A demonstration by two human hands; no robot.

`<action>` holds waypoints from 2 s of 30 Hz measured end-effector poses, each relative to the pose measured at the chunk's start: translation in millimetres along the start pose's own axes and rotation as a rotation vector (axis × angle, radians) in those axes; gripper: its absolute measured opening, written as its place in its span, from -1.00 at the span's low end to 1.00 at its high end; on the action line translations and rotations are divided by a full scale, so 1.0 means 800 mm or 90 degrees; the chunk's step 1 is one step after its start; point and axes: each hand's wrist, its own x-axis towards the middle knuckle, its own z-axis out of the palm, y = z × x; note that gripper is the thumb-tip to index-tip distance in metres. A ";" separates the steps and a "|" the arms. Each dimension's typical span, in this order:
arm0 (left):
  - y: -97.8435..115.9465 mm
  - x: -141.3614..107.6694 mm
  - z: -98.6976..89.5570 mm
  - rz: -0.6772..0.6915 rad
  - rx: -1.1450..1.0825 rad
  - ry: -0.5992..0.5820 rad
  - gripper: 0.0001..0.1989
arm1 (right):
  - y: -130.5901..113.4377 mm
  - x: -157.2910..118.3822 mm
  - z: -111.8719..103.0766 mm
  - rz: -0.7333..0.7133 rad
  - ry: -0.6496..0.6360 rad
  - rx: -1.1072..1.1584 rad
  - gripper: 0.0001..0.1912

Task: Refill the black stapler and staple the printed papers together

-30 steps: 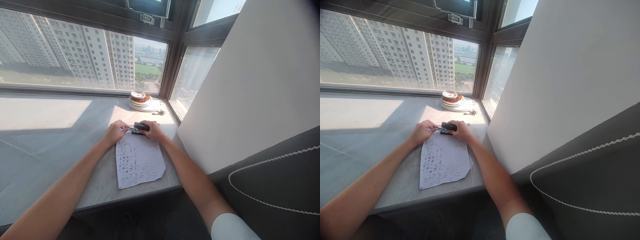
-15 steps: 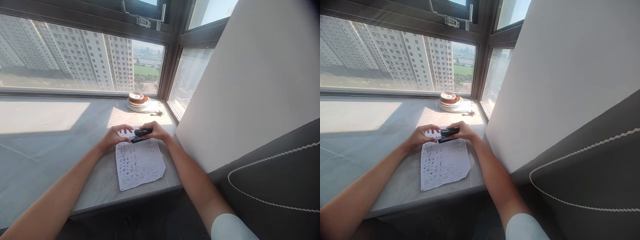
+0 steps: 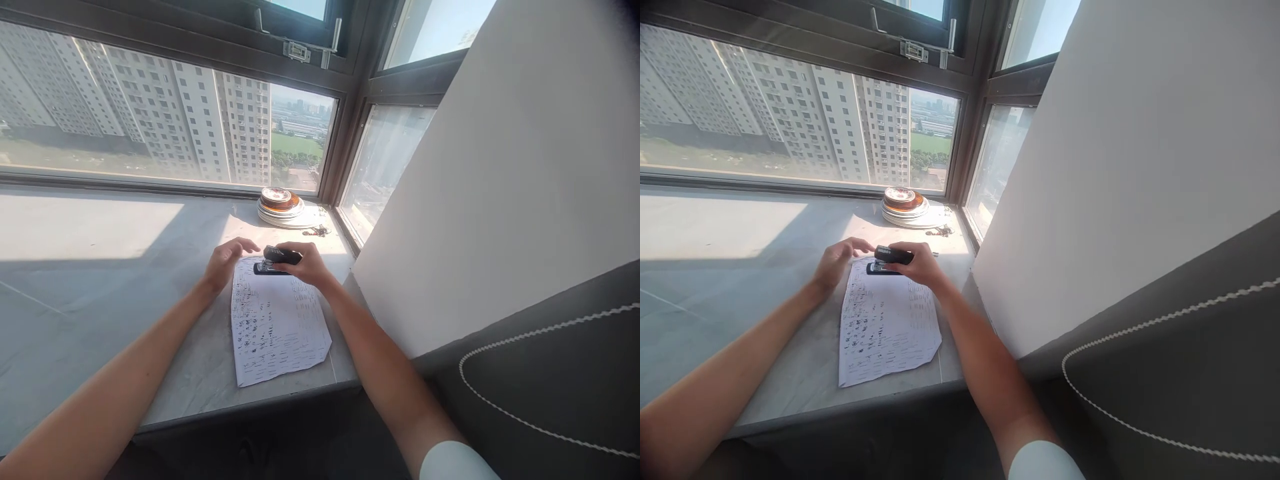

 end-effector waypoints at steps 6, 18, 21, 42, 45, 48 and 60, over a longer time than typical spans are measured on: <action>-0.036 0.001 0.012 -0.134 0.327 0.027 -0.62 | 0.021 0.004 -0.026 0.066 0.222 -0.083 -0.64; -0.060 -0.002 -0.025 -0.212 0.174 0.174 -0.84 | 0.032 -0.002 -0.035 0.221 0.110 -0.320 -0.61; -0.060 0.000 -0.024 -0.221 0.115 0.206 -0.78 | 0.034 -0.003 -0.034 0.214 0.064 -0.313 -0.60; -0.042 -0.002 -0.024 -0.281 0.131 0.271 -0.83 | -0.006 -0.003 0.004 0.153 -0.099 -0.379 -0.40; -0.039 -0.002 -0.022 -0.277 0.127 0.270 -0.84 | -0.007 -0.003 0.011 0.168 -0.079 -0.390 -0.42; -0.037 -0.001 -0.021 -0.276 0.122 0.268 -0.85 | -0.010 -0.003 0.016 0.179 -0.069 -0.398 -0.41; -0.035 -0.001 -0.022 -0.298 0.125 0.266 -0.84 | -0.019 0.000 0.030 0.185 -0.097 -0.502 -0.42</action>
